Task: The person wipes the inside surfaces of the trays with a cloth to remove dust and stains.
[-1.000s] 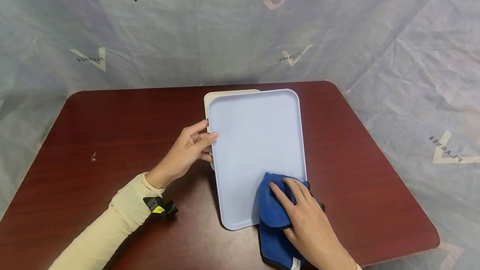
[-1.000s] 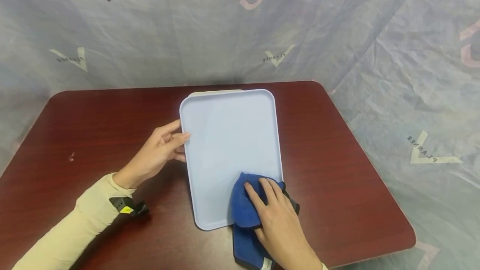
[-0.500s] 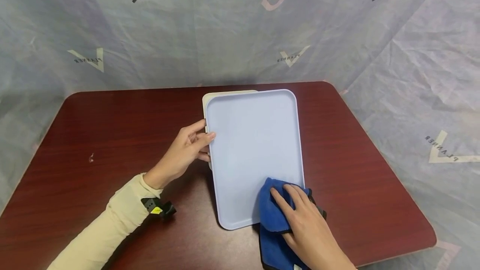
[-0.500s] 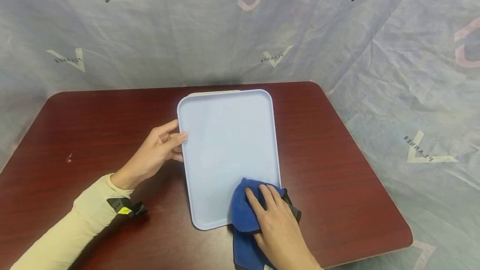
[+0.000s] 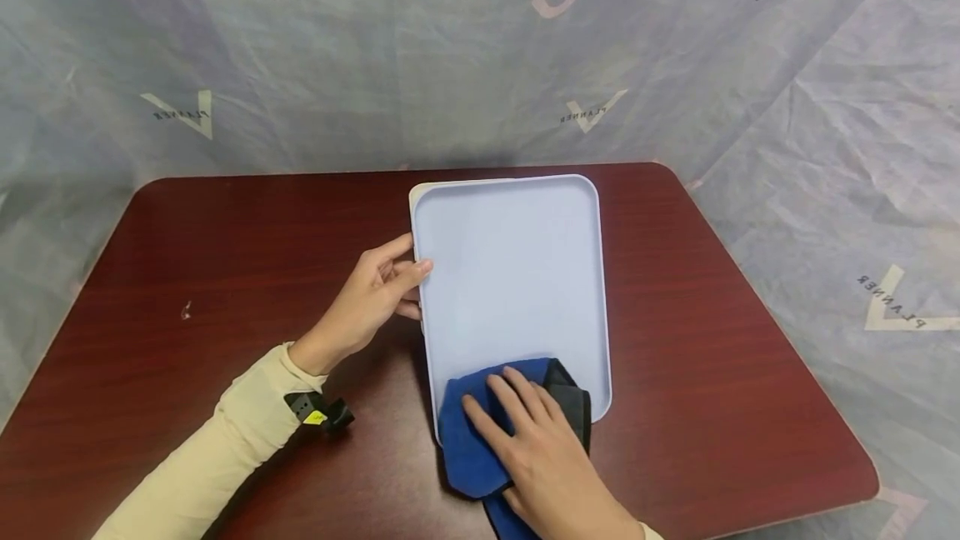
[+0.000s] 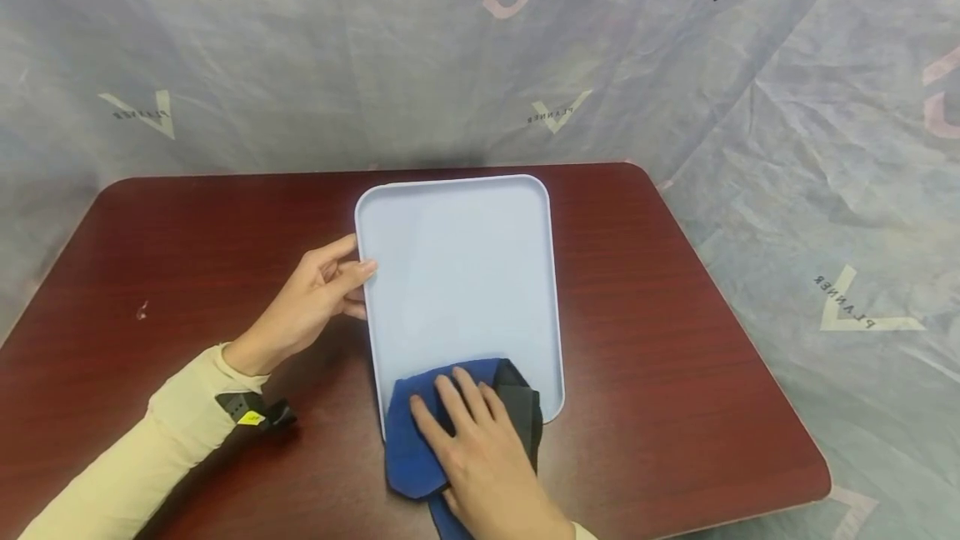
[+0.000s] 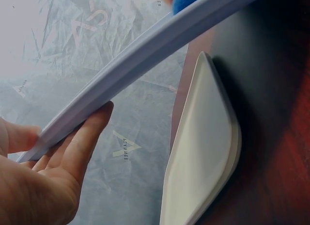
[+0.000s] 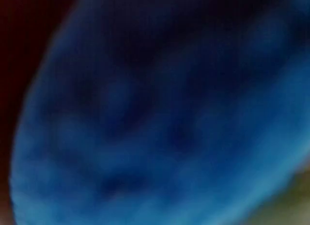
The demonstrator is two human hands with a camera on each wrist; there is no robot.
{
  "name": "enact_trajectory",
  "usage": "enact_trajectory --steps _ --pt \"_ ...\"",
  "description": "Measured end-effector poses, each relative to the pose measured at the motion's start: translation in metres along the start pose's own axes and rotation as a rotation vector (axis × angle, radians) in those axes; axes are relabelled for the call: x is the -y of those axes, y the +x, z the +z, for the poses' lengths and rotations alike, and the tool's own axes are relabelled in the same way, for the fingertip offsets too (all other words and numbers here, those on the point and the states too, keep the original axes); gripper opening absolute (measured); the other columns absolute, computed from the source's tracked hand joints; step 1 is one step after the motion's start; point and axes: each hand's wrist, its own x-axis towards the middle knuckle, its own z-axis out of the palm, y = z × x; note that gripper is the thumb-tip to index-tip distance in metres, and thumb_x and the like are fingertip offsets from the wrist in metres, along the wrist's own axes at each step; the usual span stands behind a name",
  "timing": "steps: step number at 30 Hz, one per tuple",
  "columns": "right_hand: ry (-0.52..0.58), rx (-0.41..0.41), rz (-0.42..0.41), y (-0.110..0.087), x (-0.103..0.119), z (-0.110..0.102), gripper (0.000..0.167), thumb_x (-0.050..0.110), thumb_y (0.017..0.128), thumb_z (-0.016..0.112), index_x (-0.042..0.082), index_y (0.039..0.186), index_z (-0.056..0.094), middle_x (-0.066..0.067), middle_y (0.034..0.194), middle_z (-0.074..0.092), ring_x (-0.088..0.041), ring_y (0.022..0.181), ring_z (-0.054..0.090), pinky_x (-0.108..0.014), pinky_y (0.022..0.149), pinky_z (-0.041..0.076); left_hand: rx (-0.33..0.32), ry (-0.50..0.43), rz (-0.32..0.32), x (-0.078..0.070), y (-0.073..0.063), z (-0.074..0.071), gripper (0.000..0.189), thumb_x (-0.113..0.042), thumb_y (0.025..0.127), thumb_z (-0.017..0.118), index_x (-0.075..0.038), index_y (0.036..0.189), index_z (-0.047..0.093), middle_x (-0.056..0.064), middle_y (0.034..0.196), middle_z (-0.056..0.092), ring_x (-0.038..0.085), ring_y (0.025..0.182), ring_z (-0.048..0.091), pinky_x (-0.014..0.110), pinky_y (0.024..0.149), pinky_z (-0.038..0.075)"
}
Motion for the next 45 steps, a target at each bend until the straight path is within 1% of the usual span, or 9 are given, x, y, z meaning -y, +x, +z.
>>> enact_trajectory --steps 3,6,8,15,22,27,33,39,45 --pt "-0.013 0.017 -0.04 0.005 0.006 0.001 0.092 0.027 0.069 0.086 0.02 0.151 0.044 -0.016 0.151 0.04 -0.037 0.143 0.031 -0.054 0.108 0.038 0.005 0.001 0.007 0.0 0.0 0.0 0.04 -0.011 0.104 0.053 -0.003 0.142 0.048 0.021 0.105 0.072 0.029 0.085 0.074 0.046 0.064 0.06" --pt "-0.029 0.029 -0.069 0.006 0.008 0.001 0.096 0.035 0.066 0.09 0.02 0.15 0.046 -0.015 0.15 0.041 -0.037 0.141 0.033 -0.054 0.106 0.04 0.008 0.005 0.009 -0.001 0.0 0.0 0.04 -0.011 0.104 0.053 -0.003 0.143 0.048 0.023 0.106 0.071 0.029 0.086 0.074 0.047 0.064 0.06" --pt "-0.044 0.028 -0.088 0.005 0.009 0.001 0.092 0.039 0.067 0.09 0.02 0.147 0.049 -0.014 0.147 0.044 -0.037 0.139 0.036 -0.053 0.105 0.042 0.007 0.009 0.008 -0.001 0.0 0.0 0.04 -0.01 0.104 0.053 -0.003 0.143 0.048 0.023 0.105 0.071 0.028 0.085 0.074 0.047 0.064 0.06" --pt "-0.066 0.004 -0.145 -0.001 0.011 0.001 0.074 0.042 0.072 0.085 0.02 0.139 0.059 -0.013 0.141 0.051 -0.035 0.133 0.044 -0.049 0.1 0.047 0.013 0.017 0.001 -0.002 0.0 0.0 0.038 -0.01 0.104 0.053 -0.001 0.14 0.049 0.022 0.104 0.071 0.027 0.085 0.074 0.046 0.064 0.06" --pt "-0.08 0.033 -0.146 -0.002 0.007 -0.003 0.079 0.04 0.071 0.085 0.021 0.141 0.056 -0.011 0.143 0.049 -0.032 0.135 0.043 -0.047 0.101 0.046 0.031 0.014 -0.001 -0.001 -0.001 -0.001 0.038 -0.011 0.104 0.053 -0.001 0.141 0.048 0.021 0.104 0.072 0.027 0.086 0.074 0.046 0.064 0.06" --pt "-0.061 0.059 -0.075 -0.004 -0.002 -0.008 0.083 0.034 0.071 0.085 0.022 0.146 0.051 -0.013 0.146 0.046 -0.033 0.136 0.04 -0.049 0.102 0.044 0.041 0.008 -0.003 -0.001 0.0 -0.001 0.038 -0.012 0.104 0.053 -0.001 0.141 0.048 0.02 0.103 0.072 0.028 0.086 0.074 0.046 0.064 0.061" --pt "-0.039 0.068 0.059 -0.011 -0.019 -0.017 0.085 0.02 0.069 0.08 0.022 0.148 0.049 -0.014 0.148 0.043 -0.034 0.138 0.038 -0.053 0.106 0.041 0.033 0.008 -0.017 -0.002 0.001 -0.002 0.042 -0.01 0.103 0.054 -0.003 0.144 0.046 0.016 0.101 0.074 0.026 0.084 0.074 0.045 0.064 0.061" --pt "-0.049 0.058 0.224 -0.022 -0.04 -0.028 0.079 0.019 0.072 0.077 0.024 0.147 0.052 -0.013 0.145 0.047 -0.032 0.134 0.042 -0.052 0.103 0.045 0.027 -0.011 -0.014 -0.005 0.001 -0.003 0.04 -0.008 0.103 0.053 -0.001 0.143 0.047 0.013 0.099 0.074 0.026 0.083 0.074 0.045 0.064 0.061" --pt "-0.04 0.054 0.278 -0.031 -0.048 -0.027 0.074 0.018 0.075 0.076 0.02 0.146 0.053 -0.016 0.142 0.05 -0.034 0.132 0.044 -0.053 0.102 0.046 0.032 -0.01 -0.015 -0.005 0.001 -0.005 0.041 -0.008 0.103 0.053 -0.001 0.143 0.047 0.011 0.099 0.075 0.026 0.082 0.074 0.045 0.064 0.061"
